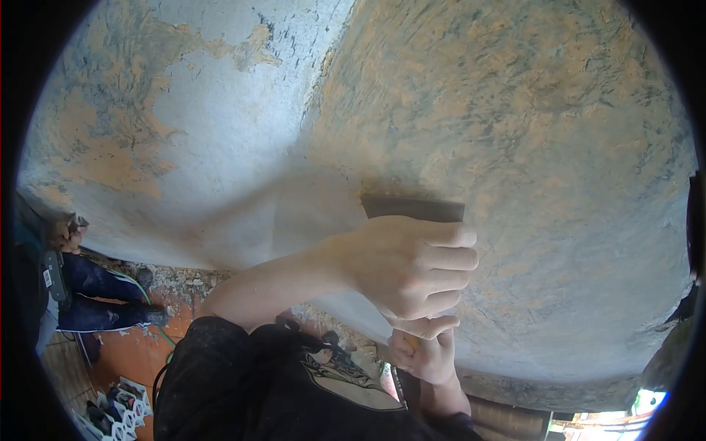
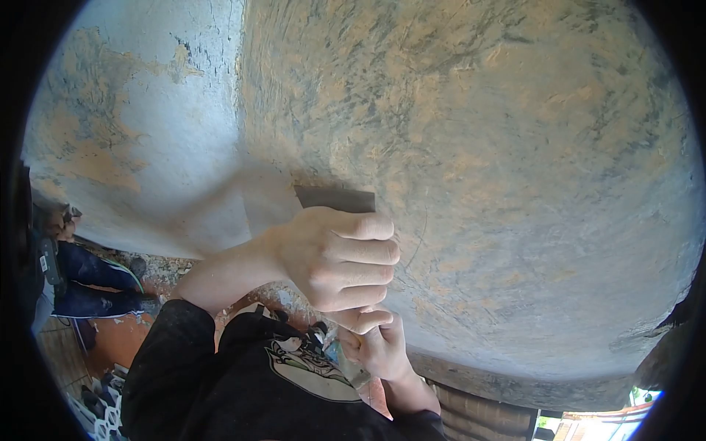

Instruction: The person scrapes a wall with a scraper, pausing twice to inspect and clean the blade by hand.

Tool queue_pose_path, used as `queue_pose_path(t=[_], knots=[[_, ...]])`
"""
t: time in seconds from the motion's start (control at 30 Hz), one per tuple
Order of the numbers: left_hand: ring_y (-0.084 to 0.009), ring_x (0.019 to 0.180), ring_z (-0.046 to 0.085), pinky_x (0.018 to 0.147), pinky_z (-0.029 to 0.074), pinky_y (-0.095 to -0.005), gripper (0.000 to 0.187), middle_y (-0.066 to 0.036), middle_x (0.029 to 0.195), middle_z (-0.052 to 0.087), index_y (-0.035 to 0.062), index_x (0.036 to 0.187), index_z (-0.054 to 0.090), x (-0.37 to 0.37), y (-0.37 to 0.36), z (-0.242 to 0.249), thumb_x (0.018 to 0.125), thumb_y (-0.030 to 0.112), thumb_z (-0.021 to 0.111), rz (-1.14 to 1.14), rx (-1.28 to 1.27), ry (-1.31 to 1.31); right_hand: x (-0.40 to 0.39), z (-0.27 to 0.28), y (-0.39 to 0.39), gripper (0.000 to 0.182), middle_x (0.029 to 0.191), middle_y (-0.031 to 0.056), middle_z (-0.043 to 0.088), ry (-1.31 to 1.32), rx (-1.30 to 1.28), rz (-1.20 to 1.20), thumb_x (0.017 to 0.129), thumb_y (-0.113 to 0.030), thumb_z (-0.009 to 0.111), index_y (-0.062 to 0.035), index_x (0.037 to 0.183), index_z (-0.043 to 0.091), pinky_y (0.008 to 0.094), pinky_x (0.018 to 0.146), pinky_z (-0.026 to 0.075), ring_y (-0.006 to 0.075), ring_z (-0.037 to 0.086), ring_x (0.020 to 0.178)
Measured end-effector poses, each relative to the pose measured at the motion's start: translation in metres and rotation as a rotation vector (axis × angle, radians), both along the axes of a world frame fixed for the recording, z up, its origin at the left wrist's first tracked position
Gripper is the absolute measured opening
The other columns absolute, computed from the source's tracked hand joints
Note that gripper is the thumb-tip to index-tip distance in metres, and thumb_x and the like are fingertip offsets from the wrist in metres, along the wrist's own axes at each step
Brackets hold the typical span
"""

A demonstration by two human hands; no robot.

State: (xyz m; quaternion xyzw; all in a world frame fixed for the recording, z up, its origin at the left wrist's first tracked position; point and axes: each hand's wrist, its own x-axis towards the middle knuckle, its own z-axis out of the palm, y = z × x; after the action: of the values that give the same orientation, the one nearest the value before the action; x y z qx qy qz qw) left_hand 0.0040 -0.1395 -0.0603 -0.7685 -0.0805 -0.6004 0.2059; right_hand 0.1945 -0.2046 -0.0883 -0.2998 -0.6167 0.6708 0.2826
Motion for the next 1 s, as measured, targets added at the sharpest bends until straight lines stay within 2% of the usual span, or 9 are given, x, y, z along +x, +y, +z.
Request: queue_pose_path(t=[0.07, 0.2, 0.3, 0.43, 0.47, 0.7, 0.77, 0.9, 1.0], knots=[[-0.0165, 0.055, 0.049, 0.072, 0.042, -0.0307, 0.04, 0.001, 0.052, 0.04, 0.0101, 0.048, 0.04, 0.006, -0.001, -0.006, 0.082, 0.022, 0.058, -0.046, -0.014, 0.007, 0.006, 0.01, -0.016, 0.029, 0.05, 0.0024, 0.036, -0.04, -0.173, -0.062, 0.101, -0.022, 0.038, 0.0023, 0.087, 0.049, 0.0223, 0.03, 0.024, 0.0099, 0.035, 0.035], [-0.0151, 0.056, 0.049, 0.07, 0.042, -0.0291, 0.04, 0.002, 0.05, 0.039, 0.0109, 0.048, 0.04, -0.003, -0.002, 0.003, 0.078, 0.015, 0.066, 0.016, 0.019, -0.05, -0.017, 0.028, -0.003, 0.044, 0.049, 0.0018, 0.036, 0.04, -0.199, 0.028, 0.101, -0.036, 0.036, 0.0016, 0.08, 0.046, 0.0229, 0.032, 0.024, 0.0087, 0.034, 0.035], [-0.0137, 0.057, 0.05, 0.069, 0.043, -0.0289, 0.041, 0.002, 0.05, 0.039, 0.0113, 0.047, 0.04, 0.002, 0.001, -0.003, 0.076, 0.013, 0.069, 0.05, 0.062, -0.145, -0.021, 0.014, -0.01, 0.045, 0.048, 0.0022, 0.036, 0.046, -0.152, -0.033, 0.101, -0.036, 0.035, 0.0014, 0.078, 0.044, 0.023, 0.03, 0.023, 0.0088, 0.034, 0.034], [-0.0144, 0.056, 0.05, 0.068, 0.044, -0.029, 0.039, 0.003, 0.052, 0.04, 0.0112, 0.048, 0.041, -0.007, -0.001, -0.004, 0.076, 0.009, 0.068, 0.024, 0.017, 0.023, -0.019, 0.011, -0.007, 0.041, 0.05, 0.0024, 0.037, 0.073, -0.196, 0.014, 0.102, -0.034, 0.034, 0.0, 0.082, 0.045, 0.0233, 0.031, 0.026, 0.0093, 0.035, 0.035], [-0.0141, 0.057, 0.05, 0.069, 0.044, -0.0288, 0.038, 0.003, 0.053, 0.04, 0.0111, 0.049, 0.041, -0.014, -0.001, -0.001, 0.076, 0.01, 0.068, 0.061, 0.012, -0.008, -0.021, 0.012, -0.005, 0.039, 0.056, 0.001, 0.041, 0.069, -0.236, 0.016, 0.103, -0.025, 0.03, -0.0036, 0.071, 0.041, 0.0218, 0.037, 0.03, 0.0079, 0.038, 0.041], [-0.0134, 0.057, 0.05, 0.066, 0.042, -0.0282, 0.038, 0.002, 0.053, 0.041, 0.0103, 0.049, 0.041, -0.002, -0.005, -0.006, 0.076, 0.01, 0.068, 0.062, 0.007, 0.002, -0.01, 0.006, -0.004, 0.041, 0.056, 0.0008, 0.041, 0.021, -0.151, 0.082, 0.103, -0.026, 0.031, -0.0036, 0.071, 0.041, 0.0217, 0.037, 0.03, 0.008, 0.038, 0.041], [-0.0129, 0.056, 0.049, 0.066, 0.041, -0.0278, 0.038, 0.002, 0.054, 0.042, 0.0108, 0.049, 0.041, -0.016, -0.004, -0.001, 0.076, 0.011, 0.067, 0.071, -0.009, 0.068, -0.02, 0.007, -0.002, 0.039, 0.052, 0.0015, 0.036, 0.01, -0.122, 0.02, 0.102, -0.033, 0.033, -0.0021, 0.083, 0.045, 0.0219, 0.031, 0.026, 0.009, 0.034, 0.036], [-0.0153, 0.059, 0.048, 0.074, 0.045, -0.0273, 0.033, 0.002, 0.055, 0.045, 0.0107, 0.05, 0.047, -0.034, -0.01, 0.009, 0.076, 0.016, 0.067, 0.159, -0.02, 0.096, -0.04, 0.012, -0.003, 0.04, 0.051, 0.0015, 0.034, 0.006, -0.132, 0.019, 0.102, -0.035, 0.033, -0.0017, 0.082, 0.044, 0.0221, 0.031, 0.026, 0.0091, 0.032, 0.035], [-0.0142, 0.063, 0.05, 0.074, 0.045, -0.0282, 0.034, 0.001, 0.057, 0.049, 0.0103, 0.05, 0.048, -0.021, -0.012, 0.0, 0.077, 0.019, 0.066, 0.055, -0.085, 0.137, -0.025, 0.011, -0.007, 0.041, 0.053, 0.0021, 0.035, 0.021, -0.148, 0.073, 0.102, -0.035, 0.033, -0.0013, 0.082, 0.044, 0.0222, 0.03, 0.026, 0.0089, 0.032, 0.035]])
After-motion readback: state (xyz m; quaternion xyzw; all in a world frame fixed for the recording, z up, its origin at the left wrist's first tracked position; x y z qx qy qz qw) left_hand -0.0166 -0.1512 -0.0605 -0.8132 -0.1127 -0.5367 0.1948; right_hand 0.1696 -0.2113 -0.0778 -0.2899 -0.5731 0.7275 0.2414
